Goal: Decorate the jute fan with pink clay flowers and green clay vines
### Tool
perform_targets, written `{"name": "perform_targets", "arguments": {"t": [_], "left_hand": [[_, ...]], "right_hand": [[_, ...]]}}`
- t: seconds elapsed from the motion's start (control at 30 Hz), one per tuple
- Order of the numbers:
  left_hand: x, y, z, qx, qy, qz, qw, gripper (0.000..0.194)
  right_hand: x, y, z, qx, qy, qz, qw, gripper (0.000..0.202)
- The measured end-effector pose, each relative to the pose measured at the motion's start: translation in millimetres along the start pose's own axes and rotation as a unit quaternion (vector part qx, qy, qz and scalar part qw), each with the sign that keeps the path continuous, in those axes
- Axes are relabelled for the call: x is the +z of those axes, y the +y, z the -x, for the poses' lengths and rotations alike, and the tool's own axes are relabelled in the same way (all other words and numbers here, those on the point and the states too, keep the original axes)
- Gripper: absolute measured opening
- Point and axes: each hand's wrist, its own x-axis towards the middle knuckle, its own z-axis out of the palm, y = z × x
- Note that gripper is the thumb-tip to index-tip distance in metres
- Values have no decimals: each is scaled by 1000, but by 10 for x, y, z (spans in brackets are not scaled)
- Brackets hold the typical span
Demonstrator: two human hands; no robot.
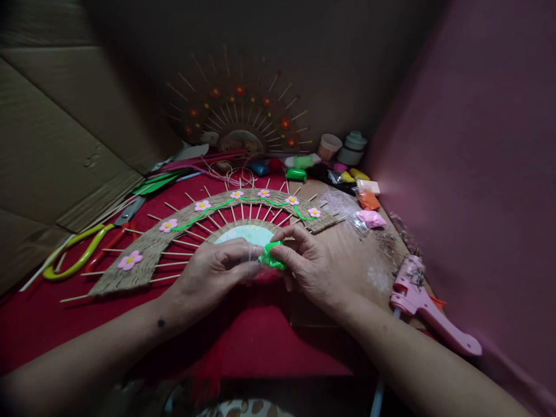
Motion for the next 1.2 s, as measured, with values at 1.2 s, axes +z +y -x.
{"name": "perform_targets", "arguments": {"t": [1.2], "left_hand": [[-64,32,9,-102,14,76,992,15]], "right_hand": [[-13,-31,27,35,-62,-56,996,22]]}}
